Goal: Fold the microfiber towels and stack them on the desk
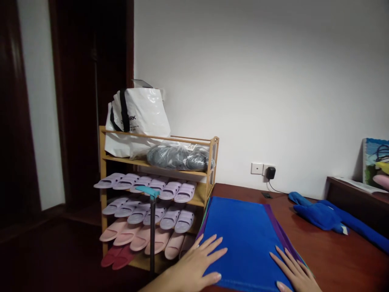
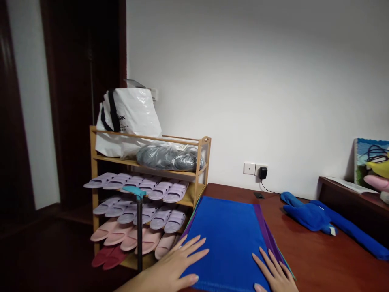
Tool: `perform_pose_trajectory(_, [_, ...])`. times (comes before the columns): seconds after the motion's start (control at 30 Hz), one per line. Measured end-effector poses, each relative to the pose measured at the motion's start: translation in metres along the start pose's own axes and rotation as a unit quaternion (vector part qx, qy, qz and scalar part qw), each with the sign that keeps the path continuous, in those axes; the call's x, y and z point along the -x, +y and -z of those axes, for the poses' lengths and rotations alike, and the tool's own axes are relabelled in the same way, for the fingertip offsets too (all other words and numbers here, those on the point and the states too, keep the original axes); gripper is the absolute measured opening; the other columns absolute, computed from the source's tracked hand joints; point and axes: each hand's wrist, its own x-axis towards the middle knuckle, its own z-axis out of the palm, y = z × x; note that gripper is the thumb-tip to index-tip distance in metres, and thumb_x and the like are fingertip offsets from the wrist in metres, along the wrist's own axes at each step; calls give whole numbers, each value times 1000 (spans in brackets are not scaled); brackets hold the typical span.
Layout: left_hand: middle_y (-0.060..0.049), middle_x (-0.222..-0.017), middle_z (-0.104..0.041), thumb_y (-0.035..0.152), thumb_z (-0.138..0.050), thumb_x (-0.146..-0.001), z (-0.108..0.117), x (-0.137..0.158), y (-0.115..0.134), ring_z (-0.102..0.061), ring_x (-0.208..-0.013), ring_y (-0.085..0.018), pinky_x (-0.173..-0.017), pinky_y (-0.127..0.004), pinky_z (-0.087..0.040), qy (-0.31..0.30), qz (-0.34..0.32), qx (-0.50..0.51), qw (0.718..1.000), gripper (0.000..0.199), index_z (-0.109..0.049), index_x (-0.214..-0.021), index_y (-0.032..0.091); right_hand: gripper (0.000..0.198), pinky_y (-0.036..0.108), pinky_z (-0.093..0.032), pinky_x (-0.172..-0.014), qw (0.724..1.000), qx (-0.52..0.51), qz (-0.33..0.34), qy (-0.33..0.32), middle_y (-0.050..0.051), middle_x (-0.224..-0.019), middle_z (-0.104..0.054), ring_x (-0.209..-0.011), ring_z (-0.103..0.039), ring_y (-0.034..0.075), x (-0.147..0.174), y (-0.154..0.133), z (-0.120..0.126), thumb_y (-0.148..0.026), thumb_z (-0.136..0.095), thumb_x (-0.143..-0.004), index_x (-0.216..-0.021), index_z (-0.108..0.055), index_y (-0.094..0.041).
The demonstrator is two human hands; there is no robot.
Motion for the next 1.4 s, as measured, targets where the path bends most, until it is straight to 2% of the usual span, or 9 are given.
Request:
perform_pose_trajectory(0.13, [-2,-151,-21,56,-43,-90,0,-30,-25,-18,-138,-28,-108,-58,-14,4,1,-4,1000,57,-27,-142,39,63,50,-11,-113,1000,-15,7,7,-10,-149,-9,-138,-5,21,-28,10,8,-71,-25,-83,-140,-18,-45])
perform_pose_trajectory(0.47, [-3,-152,-22,62,-42,-88,-5,-104,-96,-18,-138,-28,-108,-56,-13,12,16,-17,1000,60,-30,-141,38,59,52,-16,-111,997,-16,32,67,-6,-149,-17,-138,-13,22,-113,42,2,-67,-29,-85,-139,-23,-44])
perform_pose_trajectory(0.87, [-2,-151,-24,62,-45,-86,-10,-131,-128,-19,-138,-25,-109,-52,-11,38,27,-5,999,61,-32,-140,38,60,49,-17,-111,995,-36,43,79,-4,-149,-20,-138,-16,20,-153,58,-2,-66,-26,-86,-140,-25,-41])
perform_pose_trajectory(0.97, [-1,-151,-24,62,-45,-87,-9,-132,-126,-20,-138,-25,-109,-51,-12,41,28,-7,999,60,-32,-140,38,59,50,-19,-109,992,-39,-15,119,-3,-150,-20,-137,-20,19,-162,84,-5,-64,-18,-87,-139,-29,-39])
perform_pose_trajectory(1.03, [-1,-151,-24,61,-45,-87,-8,-131,-124,-20,-138,-25,-110,-51,-12,40,31,-10,999,60,-32,-140,38,61,53,-22,-106,976,13,-94,194,1,-151,-17,-137,-19,21,-164,116,-8,-62,-14,-87,-134,-41,-34])
perform_pose_trajectory(1.13, [-1,-151,-25,60,-46,-87,-7,-130,-121,-20,-138,-24,-110,-51,-12,37,39,-17,998,60,-33,-140,38,64,59,-21,-100,900,115,-248,340,11,-151,-11,-138,-12,29,-162,176,-15,-57,-13,-85,-121,-56,-26])
perform_pose_trajectory(1.17, [-1,-151,-25,60,-47,-87,-7,-130,-121,-20,-138,-24,-110,-51,-12,37,40,-19,998,60,-33,-140,38,64,60,-21,-98,881,124,-282,358,13,-151,-10,-138,-12,31,-162,195,-19,-59,-16,-83,-119,-58,-27])
perform_pose_trajectory(1.27, [0,-151,-24,59,-48,-86,-8,-131,-122,-20,-138,-23,-110,-51,-13,34,38,-23,998,60,-32,-140,38,59,60,-23,-94,886,105,-315,322,12,-150,-12,-137,-12,33,-165,232,-27,-62,-24,-79,-115,-61,-32])
perform_pose_trajectory(1.4, [-1,-151,-25,58,-48,-87,-10,-131,-124,-19,-138,-23,-110,-51,-14,32,40,-27,998,60,-32,-141,38,63,58,-24,-94,892,124,-342,268,7,-150,-15,-137,-13,29,-165,230,-26,-58,-18,-81,-107,-66,-25])
